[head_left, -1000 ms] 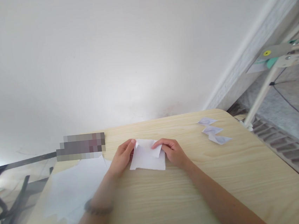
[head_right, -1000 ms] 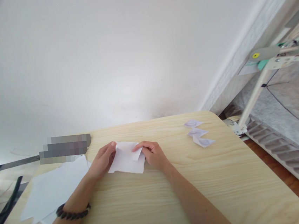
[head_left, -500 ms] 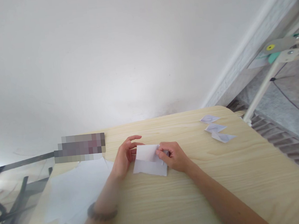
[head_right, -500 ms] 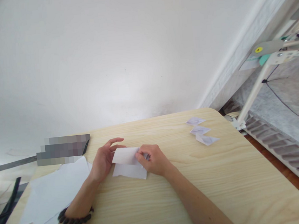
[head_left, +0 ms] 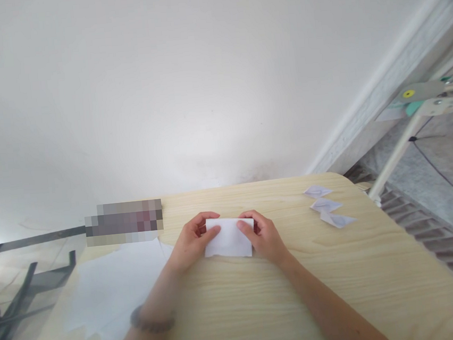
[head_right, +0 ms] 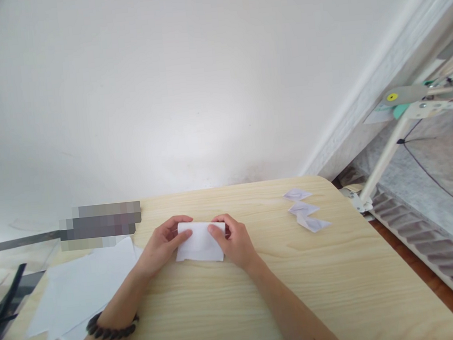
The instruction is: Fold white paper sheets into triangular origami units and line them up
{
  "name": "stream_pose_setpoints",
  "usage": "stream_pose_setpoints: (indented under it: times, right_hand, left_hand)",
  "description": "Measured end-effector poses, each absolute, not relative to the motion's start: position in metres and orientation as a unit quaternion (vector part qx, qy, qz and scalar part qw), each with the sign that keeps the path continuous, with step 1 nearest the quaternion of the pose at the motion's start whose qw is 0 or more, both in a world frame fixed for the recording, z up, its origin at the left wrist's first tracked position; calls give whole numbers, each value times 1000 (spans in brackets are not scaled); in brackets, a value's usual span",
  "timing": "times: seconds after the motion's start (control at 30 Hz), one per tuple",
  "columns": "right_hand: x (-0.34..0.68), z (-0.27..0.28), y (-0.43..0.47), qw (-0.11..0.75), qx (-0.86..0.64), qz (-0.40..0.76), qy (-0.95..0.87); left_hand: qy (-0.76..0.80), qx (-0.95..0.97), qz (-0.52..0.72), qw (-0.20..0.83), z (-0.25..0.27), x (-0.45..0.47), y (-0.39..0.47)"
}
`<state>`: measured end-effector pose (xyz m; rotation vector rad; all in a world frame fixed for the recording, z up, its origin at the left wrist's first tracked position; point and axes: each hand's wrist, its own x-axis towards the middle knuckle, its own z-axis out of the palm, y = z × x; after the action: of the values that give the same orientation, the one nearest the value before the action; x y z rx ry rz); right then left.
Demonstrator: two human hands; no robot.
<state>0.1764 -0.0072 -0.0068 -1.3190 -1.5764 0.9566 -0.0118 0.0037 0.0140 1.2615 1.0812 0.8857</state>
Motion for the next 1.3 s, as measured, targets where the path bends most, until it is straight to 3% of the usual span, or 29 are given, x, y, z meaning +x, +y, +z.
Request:
stream_pose_setpoints:
  times: [0.2,0.63,1.0,1.3]
  right_hand:
    - [174,-4,-10,434,-508,364,-649]
    - [175,-9,-6,467,-491,450,-582]
    - [174,-6,-8,464,-481,455,-588]
    - [176,-8,-7,447,-521,396,-611]
  left_hand:
    - [533,573,362,507,18,-4,1]
    - [508,556,375,540,15,-3,0]
    - [513,540,383,546,10,-6,1]
    - [472,574,409,529,2,-7,1]
